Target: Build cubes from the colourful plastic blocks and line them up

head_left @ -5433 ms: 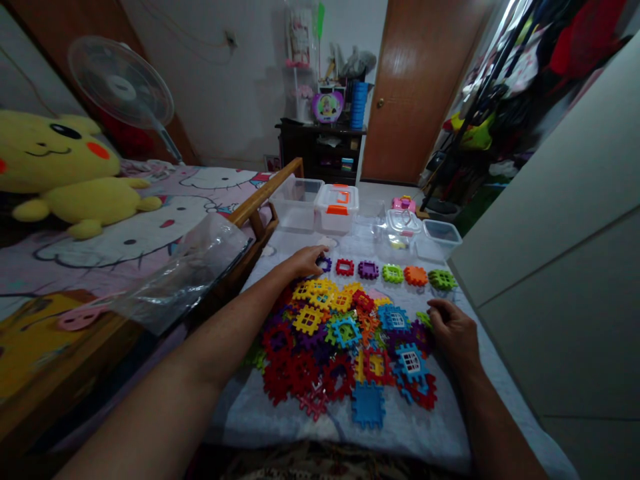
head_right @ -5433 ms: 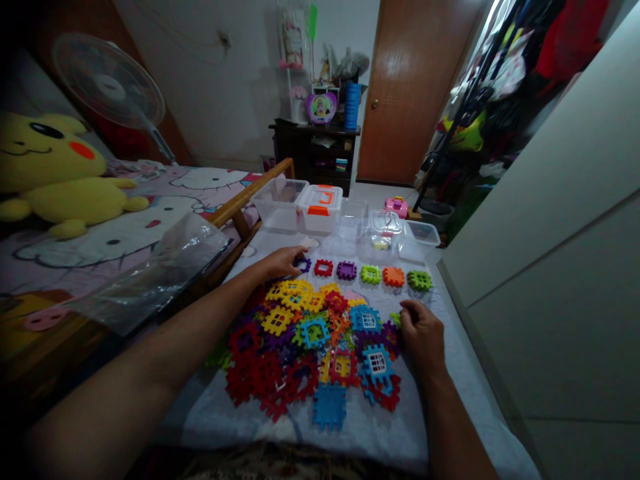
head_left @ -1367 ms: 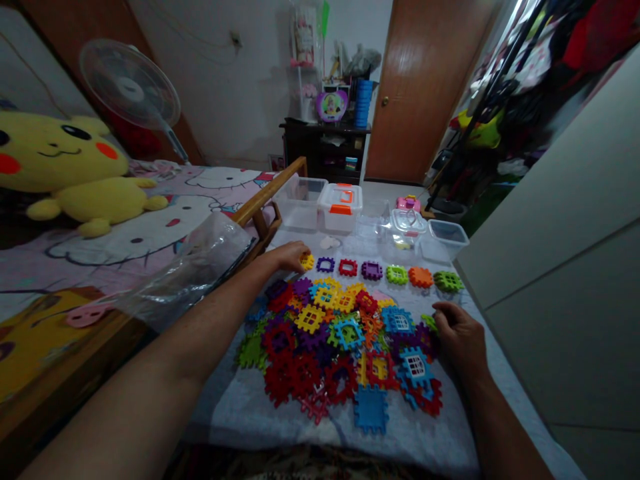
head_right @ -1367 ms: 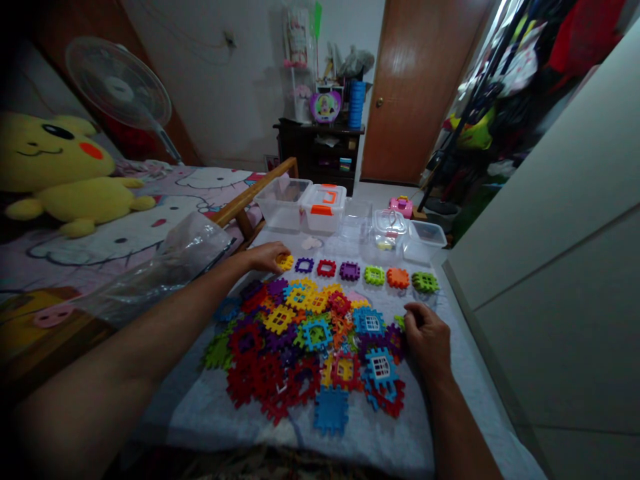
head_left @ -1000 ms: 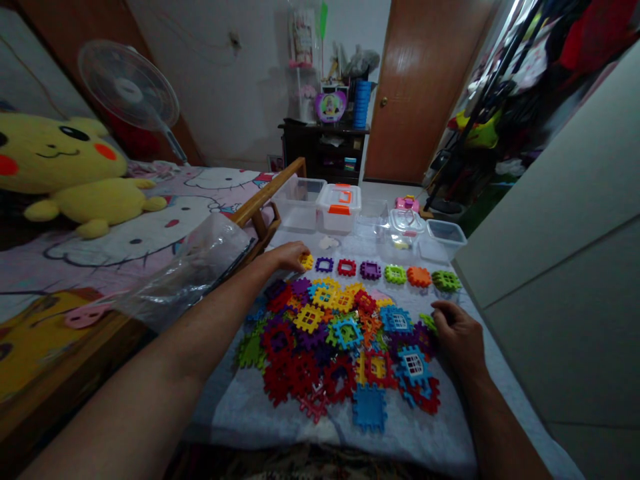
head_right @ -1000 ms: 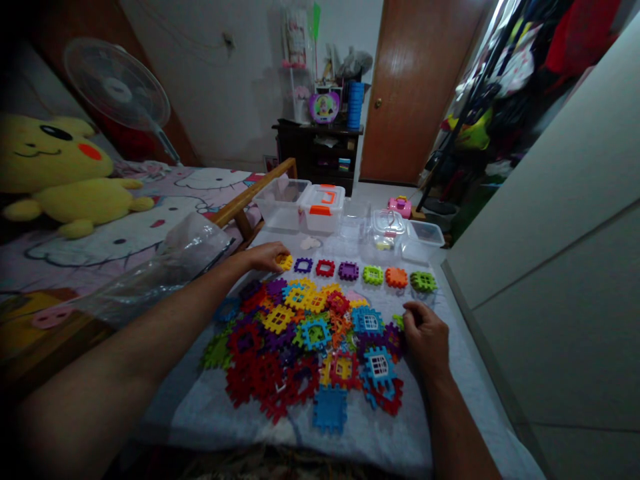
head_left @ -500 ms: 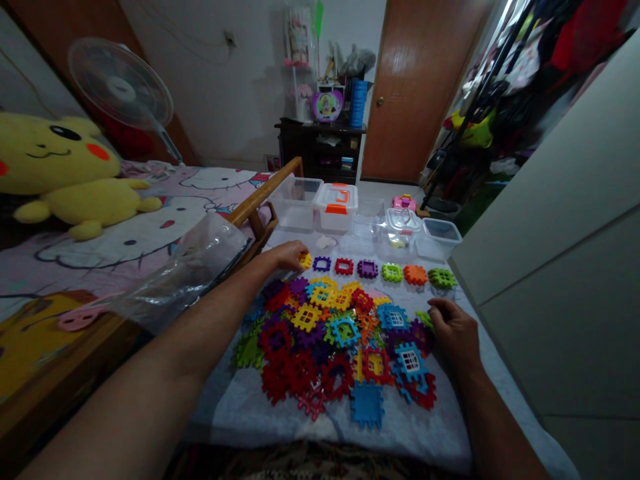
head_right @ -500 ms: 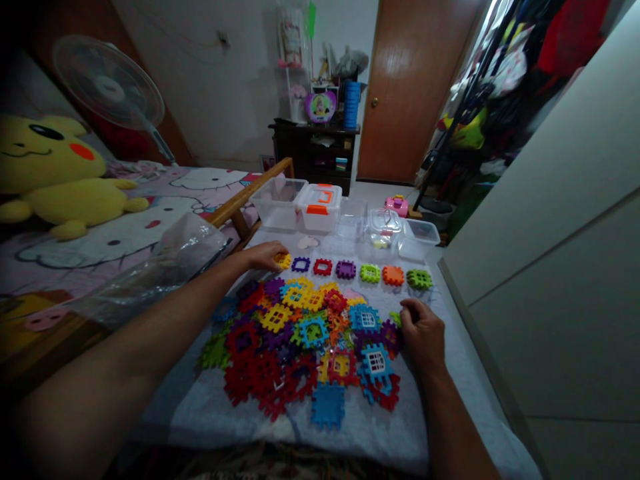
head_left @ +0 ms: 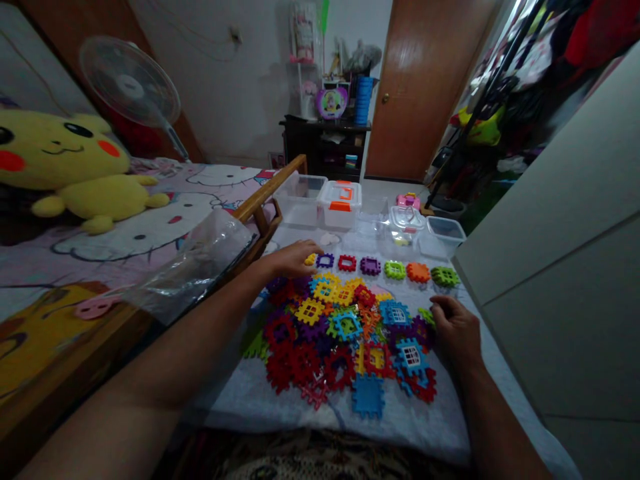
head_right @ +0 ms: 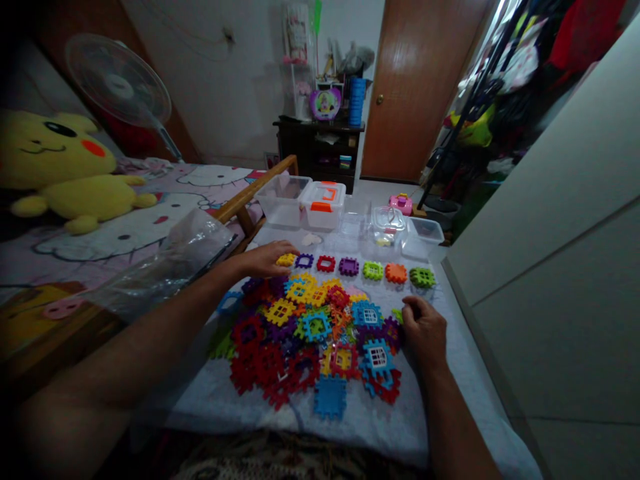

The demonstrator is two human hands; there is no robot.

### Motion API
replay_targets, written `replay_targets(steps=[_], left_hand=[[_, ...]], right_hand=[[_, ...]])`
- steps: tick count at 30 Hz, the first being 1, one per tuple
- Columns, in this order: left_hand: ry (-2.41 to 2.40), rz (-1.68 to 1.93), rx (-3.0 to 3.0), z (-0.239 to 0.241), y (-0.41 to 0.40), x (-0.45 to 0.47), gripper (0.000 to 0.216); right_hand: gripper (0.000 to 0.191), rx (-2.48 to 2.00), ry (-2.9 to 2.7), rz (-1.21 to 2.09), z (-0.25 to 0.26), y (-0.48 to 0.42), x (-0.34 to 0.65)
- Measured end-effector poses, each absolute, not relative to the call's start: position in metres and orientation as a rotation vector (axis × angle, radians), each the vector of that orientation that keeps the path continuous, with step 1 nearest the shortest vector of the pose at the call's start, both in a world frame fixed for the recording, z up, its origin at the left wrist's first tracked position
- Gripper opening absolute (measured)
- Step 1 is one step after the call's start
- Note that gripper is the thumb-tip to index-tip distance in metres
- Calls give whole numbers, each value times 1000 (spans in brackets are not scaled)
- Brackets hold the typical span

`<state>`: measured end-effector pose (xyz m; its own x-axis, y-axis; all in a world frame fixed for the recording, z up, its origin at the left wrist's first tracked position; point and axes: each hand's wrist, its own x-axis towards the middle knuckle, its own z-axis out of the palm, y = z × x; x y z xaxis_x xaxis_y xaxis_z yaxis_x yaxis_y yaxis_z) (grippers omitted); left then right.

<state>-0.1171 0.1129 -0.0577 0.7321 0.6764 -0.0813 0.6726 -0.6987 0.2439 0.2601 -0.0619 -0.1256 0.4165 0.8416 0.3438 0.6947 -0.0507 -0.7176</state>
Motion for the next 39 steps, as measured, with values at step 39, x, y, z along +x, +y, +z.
replay_targets(steps=[39], left_hand=[[862,-164,2652,-35,9,-119,31]], right_hand=[[31,-1809,-1378,183,-126,-62,261]])
